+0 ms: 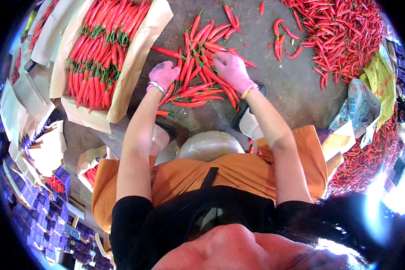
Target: The person gathers red chilies from a large floor pile, bundles them by hand, and places them into a cardboard box. The person then weighs the box on a digital scale, folds the paper flaps over the chilies, and stacks the box in a purple crate. The person repeats this process with another box.
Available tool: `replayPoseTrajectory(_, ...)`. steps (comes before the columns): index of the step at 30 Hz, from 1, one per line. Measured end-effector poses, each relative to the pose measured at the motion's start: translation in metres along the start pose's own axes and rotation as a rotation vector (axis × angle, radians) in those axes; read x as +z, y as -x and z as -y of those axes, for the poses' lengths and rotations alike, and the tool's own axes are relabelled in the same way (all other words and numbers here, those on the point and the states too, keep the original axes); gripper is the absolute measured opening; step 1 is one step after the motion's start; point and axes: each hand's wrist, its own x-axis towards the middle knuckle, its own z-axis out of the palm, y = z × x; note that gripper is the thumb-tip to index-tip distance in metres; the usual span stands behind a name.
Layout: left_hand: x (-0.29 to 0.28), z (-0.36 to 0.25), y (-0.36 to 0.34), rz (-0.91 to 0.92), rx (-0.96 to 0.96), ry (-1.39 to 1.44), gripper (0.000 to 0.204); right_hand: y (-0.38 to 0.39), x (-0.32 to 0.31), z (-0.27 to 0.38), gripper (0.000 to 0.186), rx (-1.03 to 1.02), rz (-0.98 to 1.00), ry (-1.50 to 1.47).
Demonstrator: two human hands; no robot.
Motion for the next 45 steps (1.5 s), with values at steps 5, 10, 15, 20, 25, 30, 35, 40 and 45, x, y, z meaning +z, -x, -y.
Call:
replayPoseTrajectory(5, -0.016, -0.021, -0.028, -0.096, -0.263, 0.123, 0.057, -0.017, 0.076, 0.038, 0.03, 0.077, 0.327, 0.234)
replayPoseTrajectory(10, -0.003, 0.006, -0.052, -0.157, -0.29, 0.161, 0.066, -0.006, 0.071, 0.037, 0.032, -0.023, 0.444, 0.543)
replayPoseTrajectory(15, 0.008, 0.05, -0.046, -0.177, -0.318, 0.782, 0.035, -0.012, 0.075, 0.041, 0.042, 0.347, 0.345, 0.404)
replayPoseTrajectory(20, -0.053, 0.046, -0.001, -0.099, 0.04, 0.866, 0.026, -0.026, 0.115, 0.021, 0.04, 0.653, 0.097, 0.317)
replayPoseTrajectory(25, -0.079, 0.029, 0.041, 0.048, -0.014, 0.375, 0.044, -0.016, 0.085, -0.006, 0.02, 0.663, -0.294, -0.789)
replayPoseTrajectory(30, -0.001, 0.01, 0.01, 0.052, 0.046, -0.129, 0.051, 0.01, 0.029, 0.009, 0.025, 0.562, -0.178, -1.049)
replayPoseTrajectory(35, -0.022, 0.004, 0.013, 0.174, 0.142, 0.568, 0.028, 0.068, 0.022, 0.023, 0.035, 0.667, 0.148, -0.532)
replayPoseTrajectory(40, -0.104, 0.03, 0.075, 0.452, 0.095, 0.723, 0.018, 0.08, 0.092, 0.004, 0.037, 0.854, 0.187, -0.48)
replayPoseTrajectory(45, -0.074, 0.111, 0.13, 0.497, 0.122, 0.211, 0.043, 0.088, 0.09, -0.03, 0.042, 0.641, -0.064, -0.548)
